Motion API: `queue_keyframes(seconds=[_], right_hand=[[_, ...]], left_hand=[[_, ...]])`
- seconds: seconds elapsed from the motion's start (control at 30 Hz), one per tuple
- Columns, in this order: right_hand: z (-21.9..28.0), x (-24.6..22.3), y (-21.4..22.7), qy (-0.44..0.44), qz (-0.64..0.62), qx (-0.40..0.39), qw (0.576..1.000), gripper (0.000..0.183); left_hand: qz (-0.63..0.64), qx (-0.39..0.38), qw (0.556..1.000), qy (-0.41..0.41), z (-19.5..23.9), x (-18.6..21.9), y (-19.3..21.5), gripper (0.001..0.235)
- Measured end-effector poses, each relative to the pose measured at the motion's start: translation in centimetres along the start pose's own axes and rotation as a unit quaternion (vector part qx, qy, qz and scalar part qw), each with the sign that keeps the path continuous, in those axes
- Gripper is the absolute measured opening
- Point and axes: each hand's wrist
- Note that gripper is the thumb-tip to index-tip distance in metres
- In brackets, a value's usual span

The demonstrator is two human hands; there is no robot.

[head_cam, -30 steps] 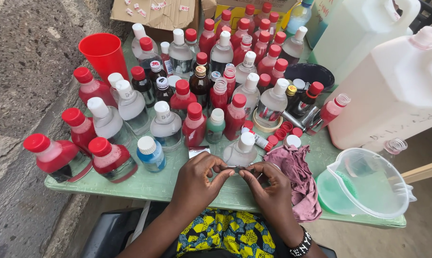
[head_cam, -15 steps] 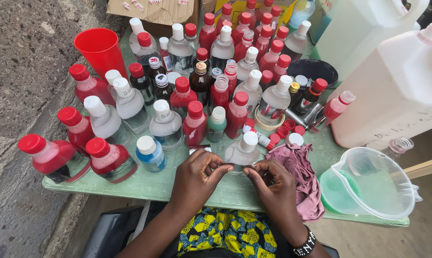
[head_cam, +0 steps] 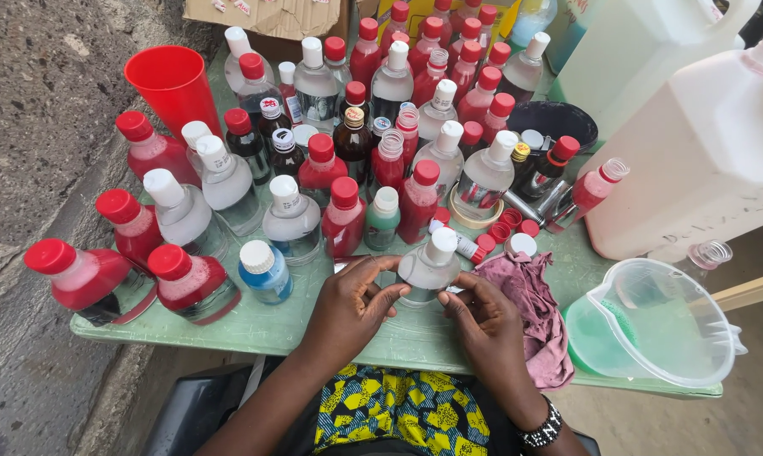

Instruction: Sealing small plastic bottles by cutting silver foil, wrapping it around the caps, and pressing it into place.

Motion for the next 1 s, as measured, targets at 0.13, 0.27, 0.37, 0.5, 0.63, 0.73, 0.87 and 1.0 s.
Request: queue_keyframes(seconds=[0.13,0.27,0.37,0.5,0.63,0.73,0.87,1.0], right_hand=[[-0.1,-0.1,-0.1,-0.039,-0.056,-0.026,0.997,0.031],[-0.1,-0.4,0.0,-0.086,-0.063,-0.02,0.994,0.022],[0.0,-0.3,0.2,-0.079,-0.046,-0.006,0.996,0.028],[0.3,-0.3,0.7,-0.03,-0.023,-0.005,0.999,0.036],[0.2,-1.1,0.6,-0.018,-0.035,-0.036,0.999,0.037],[-0.2,-1.0,0.5,-0.042,-0.059,-0.046,0.996,0.033],[-0.6,-1.2,0.5,-0.049,-0.095,-0.062,0.992,0.028],[-0.3,-0.7,0.9,-0.05,-0.116,-0.059,0.99,0.024]], left_hand=[[0.04,-0.001,0.998,0.052,-0.1,-0.4,-0.1,0.027],[0.075,0.001,0.994,0.077,-0.1,-0.4,0.2,0.025],[0.057,-0.005,0.995,0.083,0.1,-0.1,0.2,0.027],[0.046,-0.035,0.998,0.04,0.4,0.1,0.4,0.035],[0.012,-0.031,0.999,0.015,0.5,-0.8,-0.5,0.049],[0.01,-0.028,0.999,0.037,0.0,-0.9,-1.0,0.046],[0.026,-0.034,0.997,0.069,-0.4,-0.8,-1.2,0.041],[0.01,-0.034,0.998,0.044,0.0,0.7,-1.2,0.04]])
Point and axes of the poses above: each hand's wrist, its own z-axis away from the middle knuckle, its own y-axis out of the back of the hand, x = y × z, and after that the axes turned 13 degrees about -y, right-handed
